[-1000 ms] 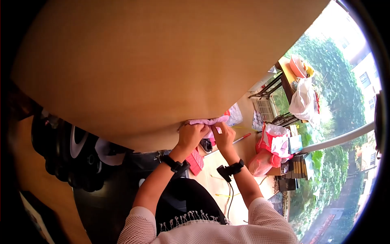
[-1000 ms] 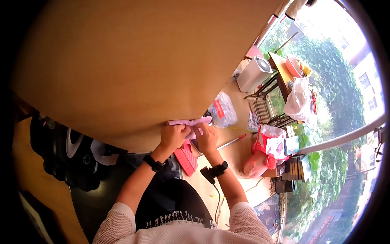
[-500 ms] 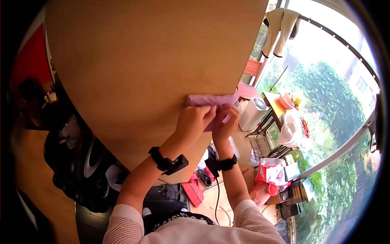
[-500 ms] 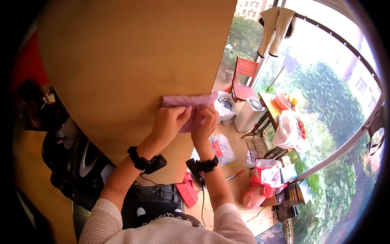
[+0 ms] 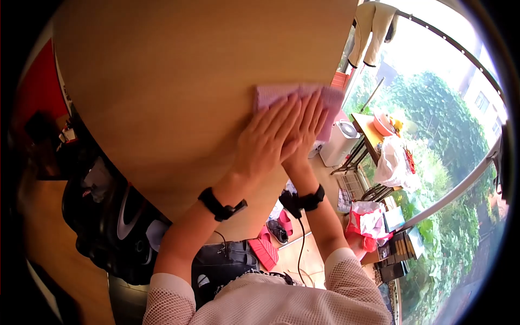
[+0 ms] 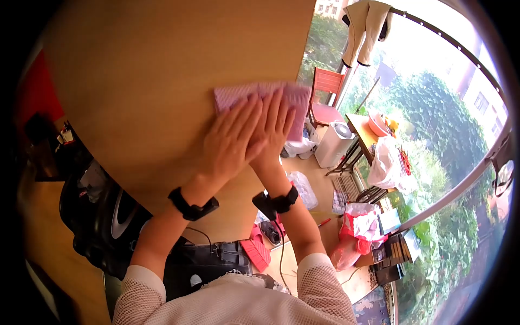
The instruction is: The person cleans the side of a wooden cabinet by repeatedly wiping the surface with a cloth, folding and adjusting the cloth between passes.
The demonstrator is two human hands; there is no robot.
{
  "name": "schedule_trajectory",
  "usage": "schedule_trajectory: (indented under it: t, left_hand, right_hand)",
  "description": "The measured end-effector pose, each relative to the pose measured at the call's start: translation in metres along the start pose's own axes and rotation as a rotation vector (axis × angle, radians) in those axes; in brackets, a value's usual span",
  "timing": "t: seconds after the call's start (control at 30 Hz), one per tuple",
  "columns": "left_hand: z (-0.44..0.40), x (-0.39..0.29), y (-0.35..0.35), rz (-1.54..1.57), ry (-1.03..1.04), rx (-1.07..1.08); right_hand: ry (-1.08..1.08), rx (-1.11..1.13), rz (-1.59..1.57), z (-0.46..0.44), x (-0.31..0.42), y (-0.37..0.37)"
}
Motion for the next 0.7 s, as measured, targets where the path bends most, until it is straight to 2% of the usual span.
schedule_trajectory:
  t: [0.1, 0.23, 0.37, 0.47, 0.53, 0.6, 0.7]
  left_hand:
    - [-0.066, -0.002, -0.040, -0.006, 0.031, -0.113]
    - [-0.078, 0.004, -0.043, 0.000, 0.083, -0.153]
    - [-0.027, 0.009, -0.010, -0.026, -0.037, -0.019]
    - [0.042, 0.011, 0.027, -0.050, -0.111, 0.100]
    - [0.084, 0.011, 0.044, -0.079, -0.116, 0.141]
    - [0.098, 0.012, 0.049, -0.062, -0.088, 0.131]
    - [0.086, 0.010, 0.033, -0.037, -0.067, 0.189]
  right_hand:
    - [0.026, -0.050, -0.059, -0.076, 0.003, -0.016]
    - [0.044, -0.102, -0.020, -0.092, 0.005, -0.020]
    - [0.037, 0.039, 0.070, -0.033, 0.009, -0.001]
    - [0.027, 0.166, 0.041, 0.047, 0.012, 0.021]
    - [-0.027, 0.169, 0.096, 0.103, 0.018, 0.037]
    - [-0.099, 0.150, 0.054, 0.120, 0.022, 0.033]
    - [0.026, 0.334, -0.077, 0.110, 0.020, 0.032]
Point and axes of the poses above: each hand's wrist, its own z-axis away from the middle knuckle, its own y-axis out of the palm, x = y × z, the point moved 7 cm from there along -z, towards the middle knuckle, and after that the axes turned 12 degrees about z, right-handed, at the moved point
